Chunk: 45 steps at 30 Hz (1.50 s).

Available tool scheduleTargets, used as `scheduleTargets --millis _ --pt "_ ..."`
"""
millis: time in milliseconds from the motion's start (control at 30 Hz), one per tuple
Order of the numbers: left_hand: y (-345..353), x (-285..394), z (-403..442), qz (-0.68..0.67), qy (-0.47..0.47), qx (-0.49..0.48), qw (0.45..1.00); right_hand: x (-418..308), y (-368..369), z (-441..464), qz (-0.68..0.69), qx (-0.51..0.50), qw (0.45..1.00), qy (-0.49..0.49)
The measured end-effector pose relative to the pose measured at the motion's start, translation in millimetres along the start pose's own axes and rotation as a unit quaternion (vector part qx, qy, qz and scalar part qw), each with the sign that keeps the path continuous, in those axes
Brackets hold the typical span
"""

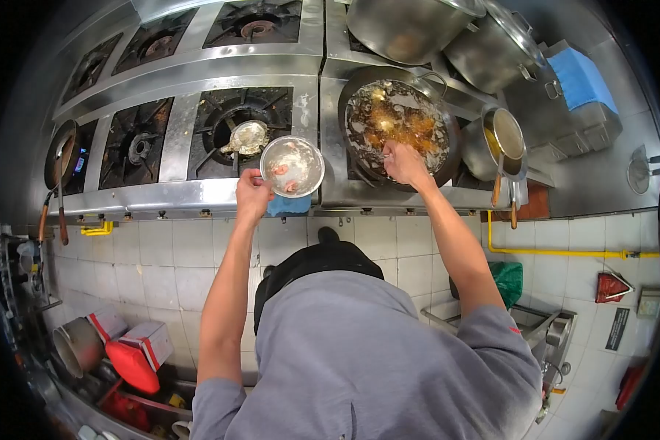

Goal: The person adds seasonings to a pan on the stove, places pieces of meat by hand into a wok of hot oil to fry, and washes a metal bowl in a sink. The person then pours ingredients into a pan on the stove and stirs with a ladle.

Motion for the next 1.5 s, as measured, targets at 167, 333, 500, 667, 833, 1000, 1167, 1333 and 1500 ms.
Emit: scheduleTargets --millis 167,333,500,667,833,1000,1167,1333,1500 --pt "-2 -6 -1 -0.01 -0.02 -0.008 1.0 7 7 -11 -0.08 -0.039 0.995 0.037" --pt "0 -11 -6 0.026 0.02 -0.013 0.999 -84 -9 -19 0.055 0.036 0.991 -0.12" --pt "1 5 -23 -0.012 0.034 -0.003 0.999 -149 75 -10 0.113 -0.055 0.965 -0.231" --pt "-14 24 -45 0.029 0.095 0.013 0.995 -174 108 -3 0.081 -0.002 0.939 -0.333" --pt "-34 31 -64 0.02 0.103 0.057 0.993 -189 106 -12 0.076 0.016 0.946 -0.316" --pt "-48 35 -78 0.053 0.141 0.071 0.986 -212 108 -35 0.145 -0.017 0.946 -0.291" --pt "-53 28 -97 0.042 0.101 0.059 0.992 -199 124 -37 0.202 -0.021 0.954 -0.221" --pt "-47 25 -107 0.011 0.097 0.039 0.994 -183 111 -43 0.533 -0.148 0.833 0.031" --pt "-30 16 -110 -0.029 0.091 0.01 0.995 -164 82 -60 0.631 -0.156 0.758 0.06"
Point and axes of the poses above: each hand's wrist, its own z-axis towards the middle knuckle, its own y-axis out of the palm, x = y × z, the point moved 4 cm from there along z, towards the middle knuckle, and after that the axes turned 1 degree about -y, right-handed, at the moved point
